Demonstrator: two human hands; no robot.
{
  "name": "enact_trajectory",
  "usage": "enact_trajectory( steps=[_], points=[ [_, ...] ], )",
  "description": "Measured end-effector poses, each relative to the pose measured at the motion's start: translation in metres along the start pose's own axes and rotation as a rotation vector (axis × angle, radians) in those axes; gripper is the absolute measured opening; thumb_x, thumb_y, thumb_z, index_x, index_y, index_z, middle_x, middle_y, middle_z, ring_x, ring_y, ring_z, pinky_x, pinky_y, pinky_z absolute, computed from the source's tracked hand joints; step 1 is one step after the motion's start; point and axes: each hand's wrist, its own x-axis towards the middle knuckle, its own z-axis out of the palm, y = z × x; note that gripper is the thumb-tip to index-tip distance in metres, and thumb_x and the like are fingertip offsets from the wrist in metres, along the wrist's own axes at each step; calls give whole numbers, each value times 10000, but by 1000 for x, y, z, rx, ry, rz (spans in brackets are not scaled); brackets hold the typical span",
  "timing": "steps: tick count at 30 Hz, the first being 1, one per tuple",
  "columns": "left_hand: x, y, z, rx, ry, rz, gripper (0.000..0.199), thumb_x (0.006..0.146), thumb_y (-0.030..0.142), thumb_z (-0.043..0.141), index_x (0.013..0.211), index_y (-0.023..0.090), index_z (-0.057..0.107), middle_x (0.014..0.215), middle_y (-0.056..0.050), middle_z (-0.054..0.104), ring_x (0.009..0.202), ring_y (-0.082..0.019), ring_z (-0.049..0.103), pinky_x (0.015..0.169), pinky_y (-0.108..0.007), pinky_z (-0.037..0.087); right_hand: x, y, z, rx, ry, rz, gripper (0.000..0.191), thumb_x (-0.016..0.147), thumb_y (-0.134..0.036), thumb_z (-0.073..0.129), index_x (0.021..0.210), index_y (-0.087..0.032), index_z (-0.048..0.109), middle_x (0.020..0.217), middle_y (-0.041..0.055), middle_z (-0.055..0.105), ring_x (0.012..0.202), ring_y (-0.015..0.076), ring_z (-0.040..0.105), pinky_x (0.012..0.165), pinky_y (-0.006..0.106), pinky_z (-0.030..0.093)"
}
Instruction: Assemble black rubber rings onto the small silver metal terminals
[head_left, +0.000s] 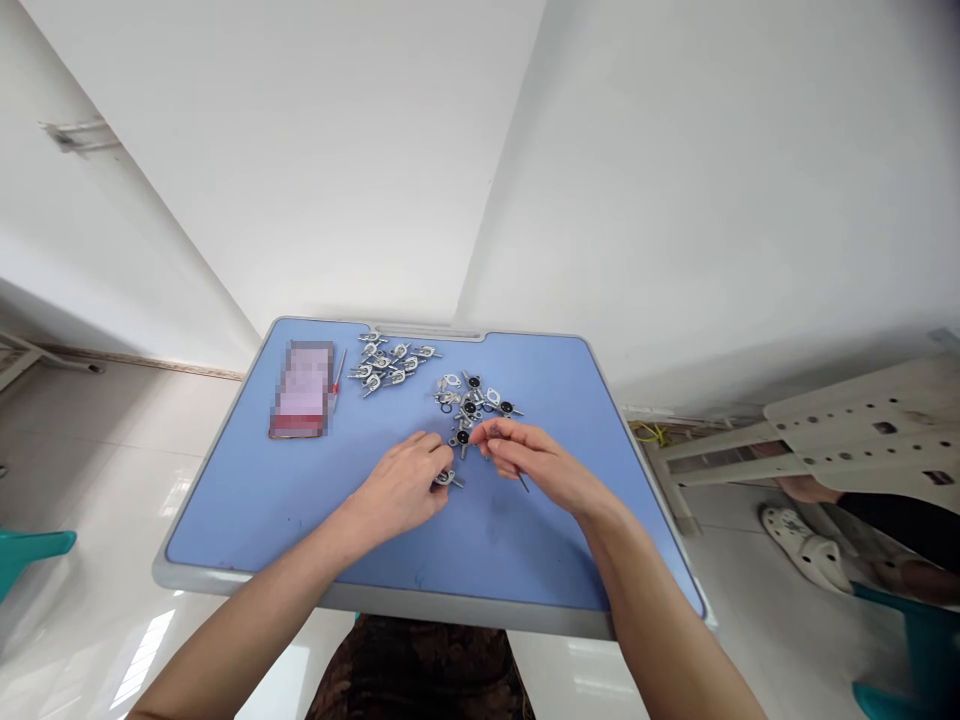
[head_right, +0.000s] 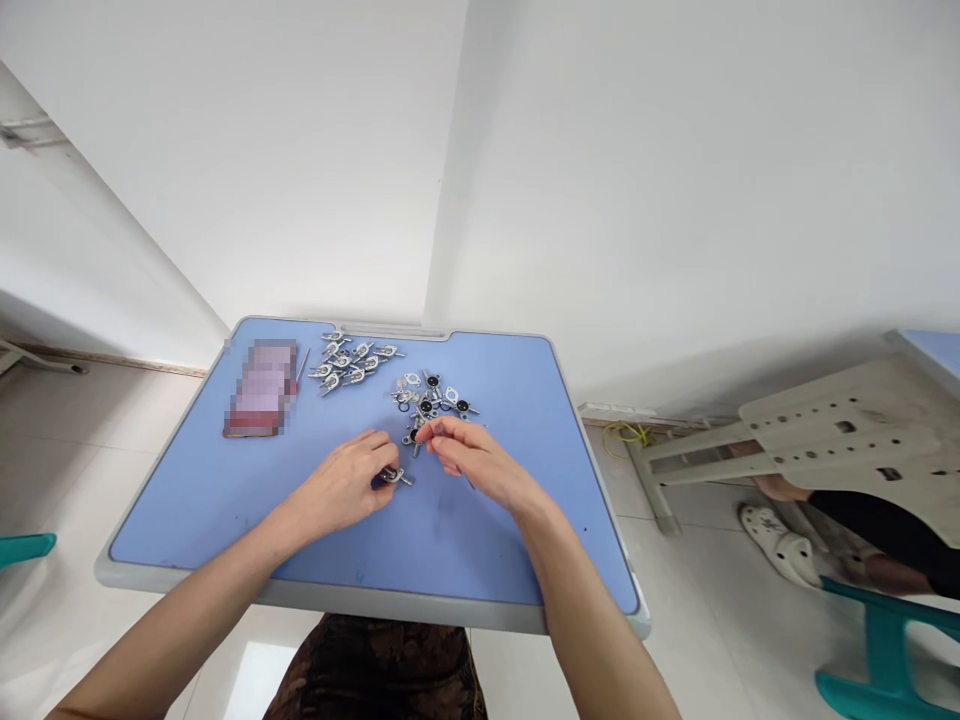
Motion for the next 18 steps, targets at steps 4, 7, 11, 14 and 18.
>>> enact_trajectory(
  steps=[4, 7, 11, 14, 18],
  points=[
    [2, -5, -1, -50, 16, 0, 119, 734, 69, 517, 752, 186, 525, 771, -11, 525, 777, -171, 519, 670, -267, 400, -2, 1, -9, 263, 16, -57, 227, 829, -393, 576, 893, -186, 644, 741, 5, 527, 623, 111, 504, 624, 281, 428],
    [3, -9, -2, -104, 29, 7, 117, 744, 79, 530, 783, 186, 559, 799, -14, 542, 782, -166, 531, 673, -262, 413, 3, 5, -10, 282, 79, -145, 254, 810, -418, 603, 876, -188, 688, 808, 33, 594, 732, 140, 534, 715, 310, 436],
    [3, -14, -3, -192, 39, 22, 135, 746, 77, 537, 816, 183, 585, 842, -18, 554, 751, -147, 537, 679, -253, 437, 10, 9, -5, 148, 223, -242, 263, 788, -439, 626, 857, -199, 711, 709, -6, 561, 600, 93, 448, 591, 251, 404],
    [3, -18, -3, -213, 42, 20, 142, 741, 84, 540, 832, 181, 588, 842, -16, 544, 730, -138, 533, 687, -255, 452, 13, 9, 0, 237, 244, -284, 291, 782, -473, 621, 822, -190, 675, 686, -20, 550, 483, 61, 428, 473, 228, 392],
    [3, -20, -3, -222, 52, -9, 156, 739, 88, 535, 849, 181, 595, 878, -16, 552, 711, -122, 538, 696, -254, 464, 15, 8, 3, 332, 277, -346, 313, 773, -491, 621, 794, -179, 602, 710, 1, 614, 477, 84, 511, 452, 245, 466]
  ],
)
